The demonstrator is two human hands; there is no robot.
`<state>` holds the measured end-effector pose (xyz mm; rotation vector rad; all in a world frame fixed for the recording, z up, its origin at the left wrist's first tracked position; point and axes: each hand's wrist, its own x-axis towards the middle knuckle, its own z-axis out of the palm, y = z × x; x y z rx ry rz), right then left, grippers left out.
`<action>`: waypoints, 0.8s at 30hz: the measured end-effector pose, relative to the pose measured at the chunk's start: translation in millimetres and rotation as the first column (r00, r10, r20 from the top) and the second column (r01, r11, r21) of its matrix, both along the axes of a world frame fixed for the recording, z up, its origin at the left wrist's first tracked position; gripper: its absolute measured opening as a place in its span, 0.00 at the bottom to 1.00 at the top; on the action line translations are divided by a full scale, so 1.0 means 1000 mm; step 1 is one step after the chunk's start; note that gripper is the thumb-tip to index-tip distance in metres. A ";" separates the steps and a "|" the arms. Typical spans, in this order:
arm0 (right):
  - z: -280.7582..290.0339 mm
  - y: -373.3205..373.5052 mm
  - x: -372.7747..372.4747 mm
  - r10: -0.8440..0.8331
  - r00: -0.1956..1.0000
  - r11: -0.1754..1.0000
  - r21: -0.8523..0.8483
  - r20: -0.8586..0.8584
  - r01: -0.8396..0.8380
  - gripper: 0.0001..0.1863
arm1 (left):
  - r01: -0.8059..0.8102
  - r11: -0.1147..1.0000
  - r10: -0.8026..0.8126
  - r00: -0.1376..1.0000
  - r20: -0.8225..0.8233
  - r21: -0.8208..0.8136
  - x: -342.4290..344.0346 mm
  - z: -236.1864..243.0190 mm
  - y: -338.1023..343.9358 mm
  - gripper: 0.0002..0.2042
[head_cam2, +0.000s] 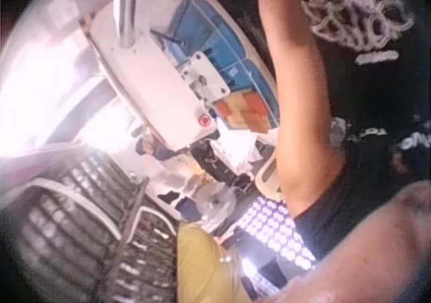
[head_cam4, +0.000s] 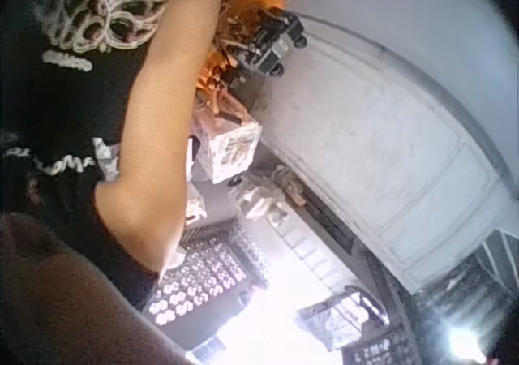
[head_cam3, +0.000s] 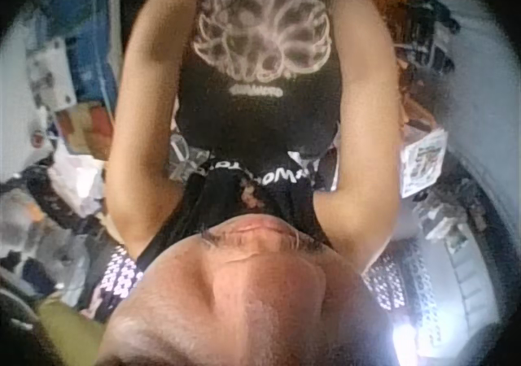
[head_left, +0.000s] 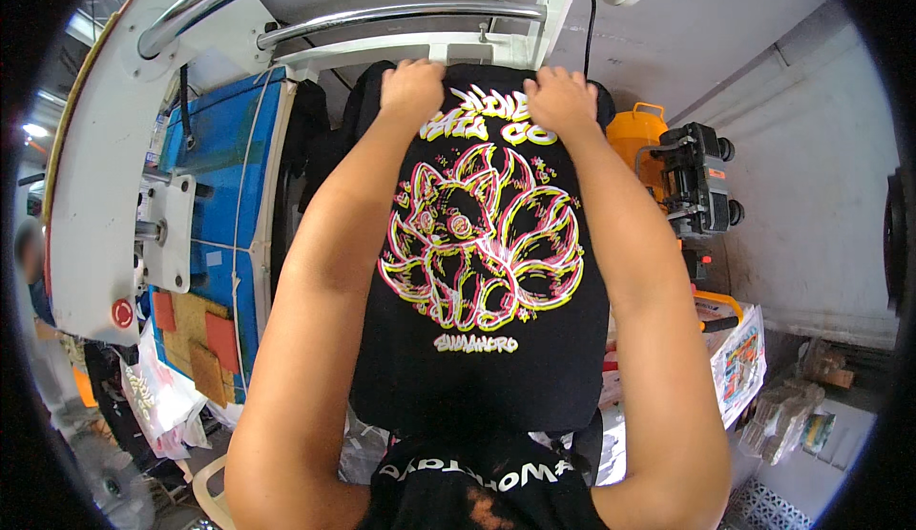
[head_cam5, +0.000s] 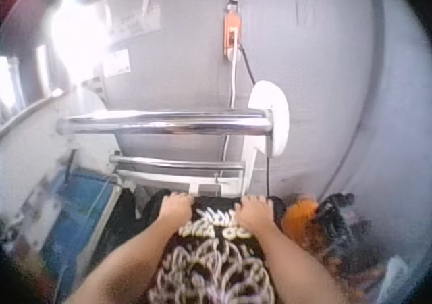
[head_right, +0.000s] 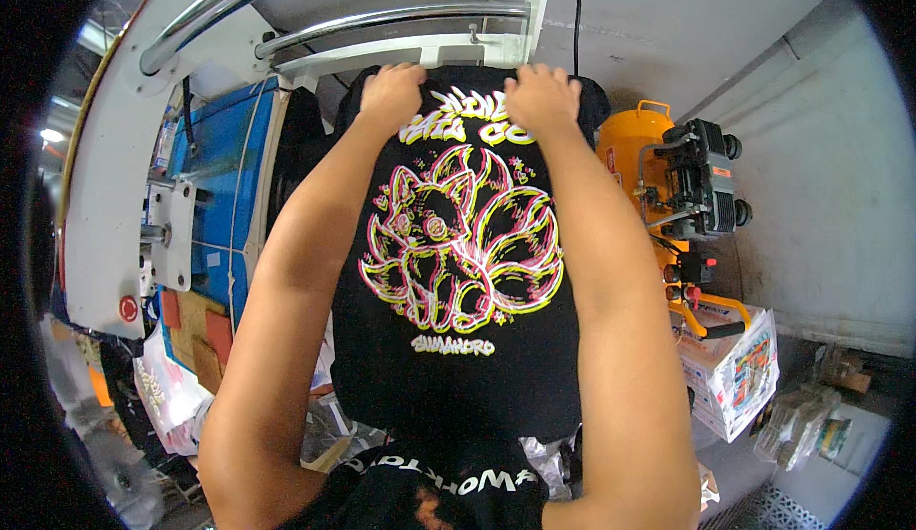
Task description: The person places a black t-shirt on a heat press, aligns a colorful transfer sheet, and operates the press to apply the design. They then remove the finished shirt, place it on a nearby chair, and repeat the process with another t-shirt, trimming excess transfer material with scissors.
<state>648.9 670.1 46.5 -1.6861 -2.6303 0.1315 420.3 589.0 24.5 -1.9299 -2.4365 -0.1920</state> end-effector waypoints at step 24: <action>-0.052 -0.435 0.217 -0.272 0.962 0.962 0.007 0.006 0.272 0.39 | -0.166 0.977 0.070 0.844 0.531 0.136 0.124 -0.050 -0.496 0.34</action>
